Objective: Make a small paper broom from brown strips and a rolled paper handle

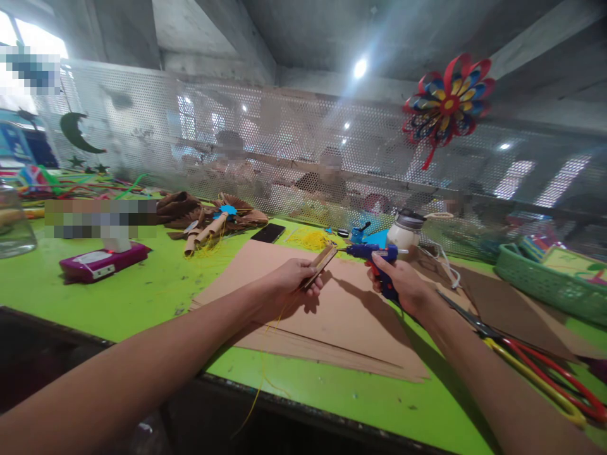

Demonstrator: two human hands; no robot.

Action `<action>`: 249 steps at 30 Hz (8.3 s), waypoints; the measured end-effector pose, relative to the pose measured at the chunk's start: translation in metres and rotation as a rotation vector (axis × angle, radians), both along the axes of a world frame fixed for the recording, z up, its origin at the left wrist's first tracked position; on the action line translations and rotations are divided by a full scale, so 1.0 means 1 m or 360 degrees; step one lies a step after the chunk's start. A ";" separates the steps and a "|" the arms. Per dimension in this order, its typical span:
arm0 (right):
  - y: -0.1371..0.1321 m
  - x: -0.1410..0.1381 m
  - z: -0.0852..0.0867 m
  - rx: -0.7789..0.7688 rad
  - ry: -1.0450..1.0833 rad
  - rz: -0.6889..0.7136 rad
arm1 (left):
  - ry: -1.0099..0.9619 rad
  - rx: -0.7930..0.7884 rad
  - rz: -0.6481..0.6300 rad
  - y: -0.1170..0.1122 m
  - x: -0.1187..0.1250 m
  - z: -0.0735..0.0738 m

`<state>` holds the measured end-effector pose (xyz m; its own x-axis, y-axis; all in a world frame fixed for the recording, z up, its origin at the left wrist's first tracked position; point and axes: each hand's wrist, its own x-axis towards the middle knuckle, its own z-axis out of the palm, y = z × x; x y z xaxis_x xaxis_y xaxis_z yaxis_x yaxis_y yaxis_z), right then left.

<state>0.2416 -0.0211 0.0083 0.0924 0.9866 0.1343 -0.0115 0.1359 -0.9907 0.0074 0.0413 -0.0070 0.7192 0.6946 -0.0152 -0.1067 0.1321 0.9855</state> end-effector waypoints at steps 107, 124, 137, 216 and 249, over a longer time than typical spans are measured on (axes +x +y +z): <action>-0.002 -0.003 0.002 0.0012 -0.0314 0.0122 | -0.0056 -0.0059 -0.0023 -0.004 0.000 0.001; 0.002 0.004 -0.002 0.0066 -0.0188 -0.0056 | -0.0021 -0.0030 -0.0009 -0.004 0.001 0.002; 0.001 0.001 0.001 0.0092 -0.0151 -0.0026 | 0.0015 0.0074 0.0013 -0.004 0.001 -0.002; 0.035 0.014 -0.028 0.0296 -0.1301 -0.0767 | 0.0029 0.0089 0.0126 0.000 0.004 0.001; -0.024 -0.023 0.024 0.0303 -0.0421 0.0469 | 0.0023 0.0167 -0.0734 -0.019 -0.007 0.024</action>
